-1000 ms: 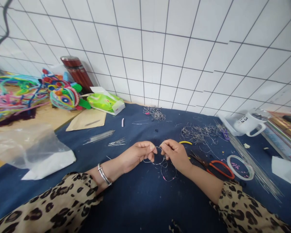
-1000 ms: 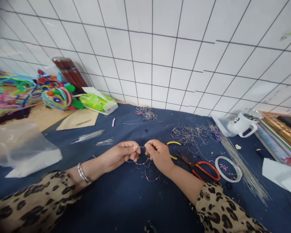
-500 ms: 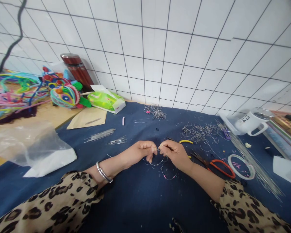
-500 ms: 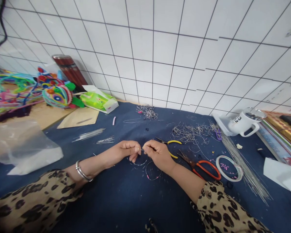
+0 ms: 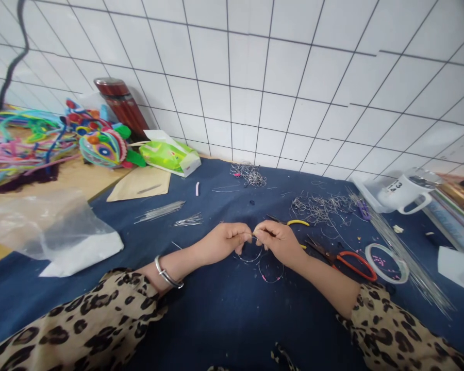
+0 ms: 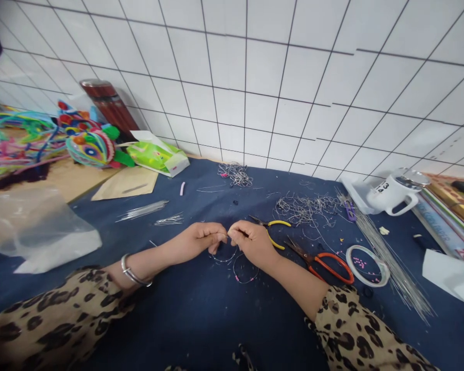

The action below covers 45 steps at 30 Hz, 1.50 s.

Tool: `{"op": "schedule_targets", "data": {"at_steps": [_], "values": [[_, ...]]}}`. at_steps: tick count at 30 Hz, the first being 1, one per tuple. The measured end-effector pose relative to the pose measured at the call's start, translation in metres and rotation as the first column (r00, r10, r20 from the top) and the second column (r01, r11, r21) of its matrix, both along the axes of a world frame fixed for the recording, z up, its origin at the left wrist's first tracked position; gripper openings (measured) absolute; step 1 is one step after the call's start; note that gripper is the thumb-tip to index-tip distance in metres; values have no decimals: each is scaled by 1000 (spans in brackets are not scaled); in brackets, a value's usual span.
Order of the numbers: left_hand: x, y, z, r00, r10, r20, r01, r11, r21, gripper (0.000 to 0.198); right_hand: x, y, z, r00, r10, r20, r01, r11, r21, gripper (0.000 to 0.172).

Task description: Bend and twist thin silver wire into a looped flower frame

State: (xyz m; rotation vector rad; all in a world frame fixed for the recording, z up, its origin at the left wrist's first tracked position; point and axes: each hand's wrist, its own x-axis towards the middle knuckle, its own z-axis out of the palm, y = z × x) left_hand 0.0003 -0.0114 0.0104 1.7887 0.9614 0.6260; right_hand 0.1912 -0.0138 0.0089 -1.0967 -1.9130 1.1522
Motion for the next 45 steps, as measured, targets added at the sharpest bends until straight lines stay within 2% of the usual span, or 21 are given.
{"op": "schedule_targets", "data": {"at_steps": [4,8,13,18,20,26,32,38,41,45], "values": [[0,0,2,1000,18,-4,-18,1000,-8,23,1,4,-2,999,-4,-38,3,999,-43,19],[0,2,4,1000,30,-1,-30,998,-50,24,1,5,-2,998,-63,-28,65,995,74,19],[0,2,4,1000,-14,18,15,996,-83,24,0,3,1,994,-63,-94,59,998,-37,18],[3,1,4,999,-30,13,30,999,-42,30,-4,3,0,995,-42,-88,44,999,19,20],[4,0,3,999,-11,34,14,997,-70,29,-6,4,-1,996,-30,-84,32,999,20,20],[6,-3,-1,988,88,128,-67,985,-160,19,-2,6,-4,987,-96,-128,83,991,-106,29],[5,0,-3,943,259,209,-238,963,-124,20,6,4,4,974,-214,-74,207,975,-84,31],[2,3,-3,896,394,205,-394,918,-44,23,4,2,4,982,-167,83,172,983,-56,36],[1,3,-2,902,376,211,-379,925,-30,23,4,4,-1,982,-151,112,157,987,-47,32],[0,3,2,956,234,179,-239,971,9,21,5,5,-5,981,-165,102,164,986,19,28]]}}
